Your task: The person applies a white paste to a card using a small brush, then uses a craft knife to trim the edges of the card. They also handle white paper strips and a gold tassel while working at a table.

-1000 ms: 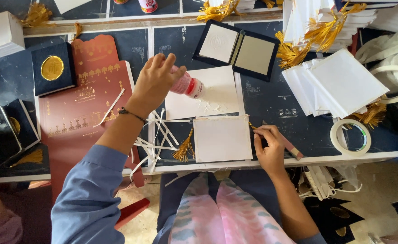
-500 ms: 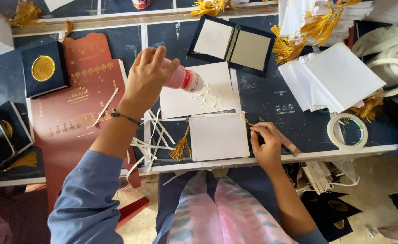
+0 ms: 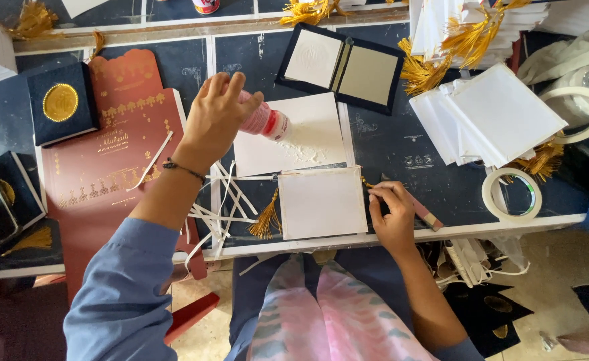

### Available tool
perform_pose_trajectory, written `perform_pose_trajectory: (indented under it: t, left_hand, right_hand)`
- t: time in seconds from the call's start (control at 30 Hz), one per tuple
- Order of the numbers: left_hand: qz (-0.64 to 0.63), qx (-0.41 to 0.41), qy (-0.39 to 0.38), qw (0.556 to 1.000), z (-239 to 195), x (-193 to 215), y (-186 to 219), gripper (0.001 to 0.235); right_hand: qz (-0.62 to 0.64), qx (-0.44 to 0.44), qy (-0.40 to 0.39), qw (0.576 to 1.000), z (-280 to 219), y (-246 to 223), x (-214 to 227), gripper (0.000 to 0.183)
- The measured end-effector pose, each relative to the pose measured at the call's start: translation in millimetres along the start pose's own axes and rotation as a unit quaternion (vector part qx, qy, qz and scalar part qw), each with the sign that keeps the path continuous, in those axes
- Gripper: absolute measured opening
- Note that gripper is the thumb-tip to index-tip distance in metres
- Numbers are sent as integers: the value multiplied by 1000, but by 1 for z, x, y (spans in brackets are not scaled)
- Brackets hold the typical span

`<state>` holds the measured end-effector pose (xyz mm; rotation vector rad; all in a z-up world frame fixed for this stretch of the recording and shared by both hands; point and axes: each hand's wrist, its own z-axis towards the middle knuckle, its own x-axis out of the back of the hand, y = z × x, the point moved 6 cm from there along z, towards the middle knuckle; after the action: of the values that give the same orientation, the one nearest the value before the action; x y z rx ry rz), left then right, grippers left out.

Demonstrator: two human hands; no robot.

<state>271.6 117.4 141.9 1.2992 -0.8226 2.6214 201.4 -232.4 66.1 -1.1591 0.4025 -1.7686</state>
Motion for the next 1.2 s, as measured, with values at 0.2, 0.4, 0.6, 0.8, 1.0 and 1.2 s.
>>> perform_pose_trajectory:
  t: [0.2, 0.4, 0.6, 0.8, 1.0, 1.2]
  left_hand:
    - [-40, 36, -63, 997, 3, 1, -4, 60]
    - [-30, 46, -33, 998, 2, 7, -5, 57]
    - [-57, 62, -70, 994, -6, -3, -12, 56]
    - [-88, 91, -100, 987, -8, -9, -17, 60]
    - [-62, 110, -56, 990, 8, 42, -18, 56]
    - [-7, 55, -43, 998, 2, 20, -14, 47]
  right_hand:
    - [-25, 17, -21, 999, -9, 12, -7, 14]
    - [-31, 22, -23, 999, -8, 11, -7, 14]
    - [-27, 19, -21, 999, -8, 9, -6, 14]
    - [-32, 25, -25, 999, -5, 4, -5, 13]
    - [-29, 19, -22, 999, -8, 11, -7, 12]
    - [-34, 31, -24, 999, -7, 9, -6, 14]
